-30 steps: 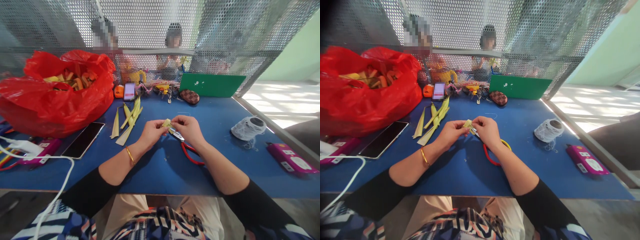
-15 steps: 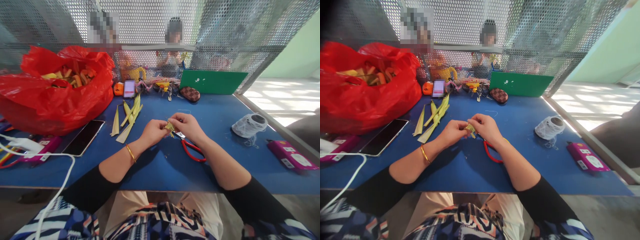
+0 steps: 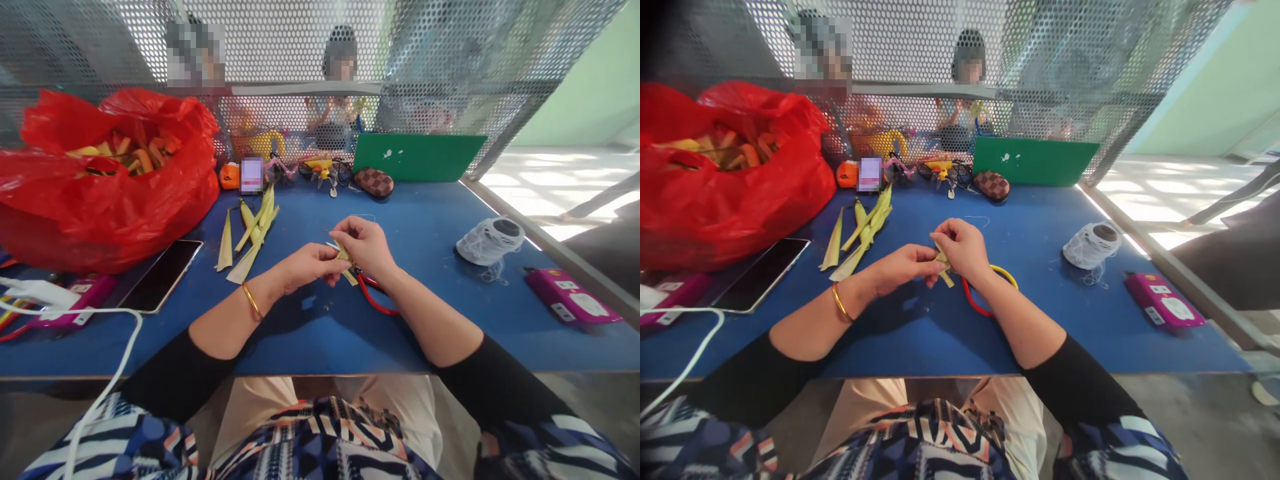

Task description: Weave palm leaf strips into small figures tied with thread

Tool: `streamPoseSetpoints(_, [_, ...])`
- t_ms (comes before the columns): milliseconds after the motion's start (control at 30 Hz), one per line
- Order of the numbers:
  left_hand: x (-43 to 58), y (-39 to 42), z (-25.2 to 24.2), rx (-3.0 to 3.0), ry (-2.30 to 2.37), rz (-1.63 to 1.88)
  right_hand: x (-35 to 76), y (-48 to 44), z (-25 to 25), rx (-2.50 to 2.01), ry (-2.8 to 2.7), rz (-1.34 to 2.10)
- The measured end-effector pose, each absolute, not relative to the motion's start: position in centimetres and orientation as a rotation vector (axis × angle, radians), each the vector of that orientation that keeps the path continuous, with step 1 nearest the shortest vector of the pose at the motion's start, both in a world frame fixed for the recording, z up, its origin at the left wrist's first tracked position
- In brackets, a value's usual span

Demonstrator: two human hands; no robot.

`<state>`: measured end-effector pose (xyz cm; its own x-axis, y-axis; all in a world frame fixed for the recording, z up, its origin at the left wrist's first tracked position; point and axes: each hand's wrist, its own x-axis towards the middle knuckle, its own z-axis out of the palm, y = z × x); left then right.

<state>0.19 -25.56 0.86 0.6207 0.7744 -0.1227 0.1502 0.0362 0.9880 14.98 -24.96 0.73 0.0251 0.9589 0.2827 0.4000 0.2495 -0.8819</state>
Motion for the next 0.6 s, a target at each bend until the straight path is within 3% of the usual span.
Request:
streamPoseSetpoints(200, [0.6,-25.9,0.1,1.517,0.824,0.551,14.8,-25.6,1.4,-1.111,-1.560,0.995])
streamPoseSetpoints(333, [0.7,-26.1,0.0,1.481,0.751,0.542,14.6,-25.6,1.0,-1.068,-1.564,1.000])
streamPoseSetpoints(467, [0.8,-25.9,0.0,1.312,0.822,0.584,15.0,-25.3,1.1,-1.208,-1.632,0.609])
streamPoseSetpoints(600, [0.4,-24.9,0.5,0.960,0.943,0.854,15.4,-26.2,2.3,-1.211,-1.620,0.071])
